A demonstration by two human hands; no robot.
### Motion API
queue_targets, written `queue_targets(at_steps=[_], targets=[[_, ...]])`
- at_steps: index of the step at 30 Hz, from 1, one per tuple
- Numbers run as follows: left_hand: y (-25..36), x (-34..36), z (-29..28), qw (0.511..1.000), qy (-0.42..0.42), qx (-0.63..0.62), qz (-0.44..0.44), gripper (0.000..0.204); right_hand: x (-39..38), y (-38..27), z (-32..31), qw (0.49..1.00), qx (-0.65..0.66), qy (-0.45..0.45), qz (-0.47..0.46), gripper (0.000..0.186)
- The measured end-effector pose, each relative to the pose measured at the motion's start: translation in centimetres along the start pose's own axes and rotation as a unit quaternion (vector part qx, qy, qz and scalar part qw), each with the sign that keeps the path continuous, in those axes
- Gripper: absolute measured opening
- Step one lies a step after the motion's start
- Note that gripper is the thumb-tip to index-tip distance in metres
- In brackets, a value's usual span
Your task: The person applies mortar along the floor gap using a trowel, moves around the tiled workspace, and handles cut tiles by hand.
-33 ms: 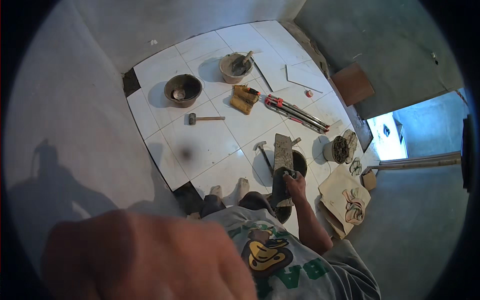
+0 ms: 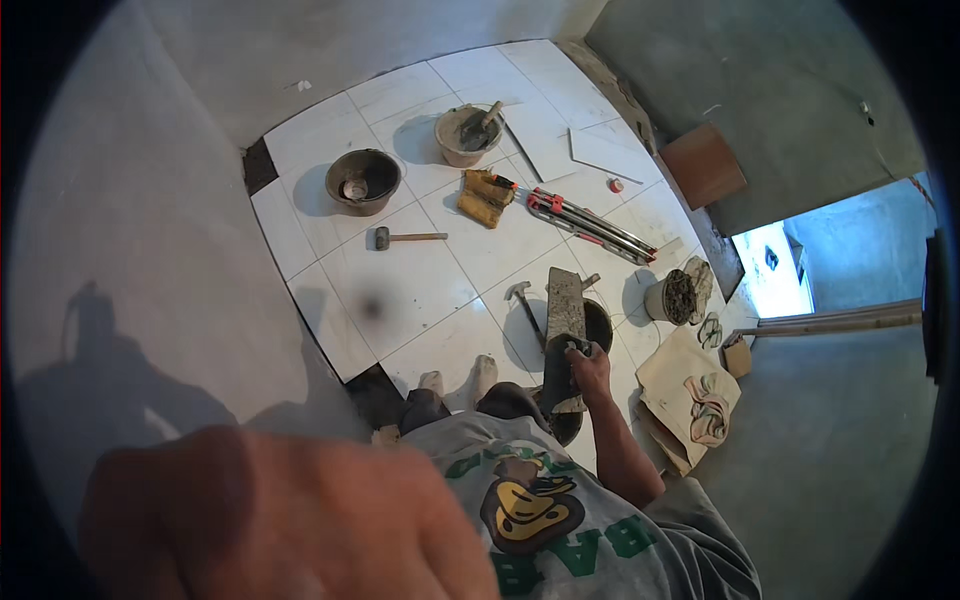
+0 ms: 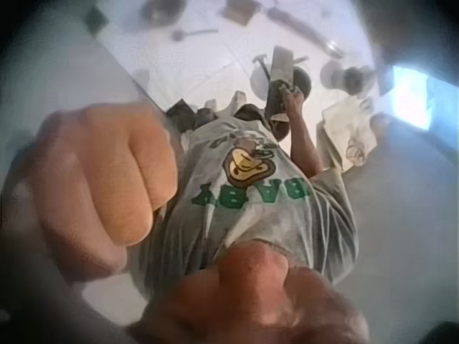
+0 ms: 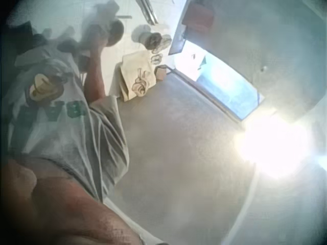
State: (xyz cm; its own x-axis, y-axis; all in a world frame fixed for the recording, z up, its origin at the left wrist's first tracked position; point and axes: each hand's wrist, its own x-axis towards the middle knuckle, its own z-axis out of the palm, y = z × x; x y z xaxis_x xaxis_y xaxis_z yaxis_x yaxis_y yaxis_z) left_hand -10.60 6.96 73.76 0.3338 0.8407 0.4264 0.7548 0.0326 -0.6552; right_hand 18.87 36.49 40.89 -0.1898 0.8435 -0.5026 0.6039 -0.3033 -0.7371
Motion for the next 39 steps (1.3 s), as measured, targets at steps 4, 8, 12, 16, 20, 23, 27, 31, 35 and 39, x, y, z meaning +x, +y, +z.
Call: queue_targets(at_steps=[4, 8, 12, 16, 20, 23, 27, 31, 35, 39], targets=[[0.6, -2.6, 0.2, 0.993, 0.057, -0.097, -0.040, 0.012, -0.1, -0.5, -0.2, 1.000, -0.021, 0.014, -0.006, 0.021], [1.5, -1.7, 0.7, 0.964, 0.122, -0.219, -0.091, 0.013, 0.1, 0.4, -0.2, 1.000, -0.002, 0.015, 0.009, 0.022], [2.4, -2.6, 0.9, 0.911, 0.180, -0.344, -0.135, 0.014, -0.1, 0.2, -0.3, 1.000, -0.024, 0.014, 0.015, 0.022], [2.2, 2.1, 2.5, 0.846, 0.226, -0.448, -0.181, 0.017, -0.4, -0.3, 0.1, 1.000, -0.022, 0.010, 0.005, 0.022], [2.3, 1.2, 2.4, 0.756, 0.278, -0.551, -0.217, 0.019, -0.5, -0.5, 0.1, 0.999, -0.040, 0.029, 0.013, 0.022], [3.9, 1.2, 2.5, 0.675, 0.313, -0.625, -0.235, 0.021, -0.3, -0.3, -0.1, 0.999, -0.048, 0.004, 0.010, 0.022], [3.9, 2.5, 3.8, 0.558, 0.349, -0.706, -0.262, 0.024, -0.3, 0.0, 0.4, 0.999, -0.035, 0.012, 0.009, 0.023], [3.5, 3.8, 4.7, 0.428, 0.366, -0.780, -0.273, 0.027, -0.8, 0.9, -0.5, 0.999, -0.023, 0.020, 0.022, 0.027], [3.4, 6.5, 6.9, 0.277, 0.350, -0.858, -0.256, 0.031, -0.5, 3.0, -2.0, 0.996, -0.047, 0.067, 0.020, 0.033], [5.2, 4.7, 9.0, 0.123, 0.289, -0.915, -0.254, 0.033, -1.6, 4.8, -5.4, 0.988, -0.038, 0.135, 0.065, 0.034]])
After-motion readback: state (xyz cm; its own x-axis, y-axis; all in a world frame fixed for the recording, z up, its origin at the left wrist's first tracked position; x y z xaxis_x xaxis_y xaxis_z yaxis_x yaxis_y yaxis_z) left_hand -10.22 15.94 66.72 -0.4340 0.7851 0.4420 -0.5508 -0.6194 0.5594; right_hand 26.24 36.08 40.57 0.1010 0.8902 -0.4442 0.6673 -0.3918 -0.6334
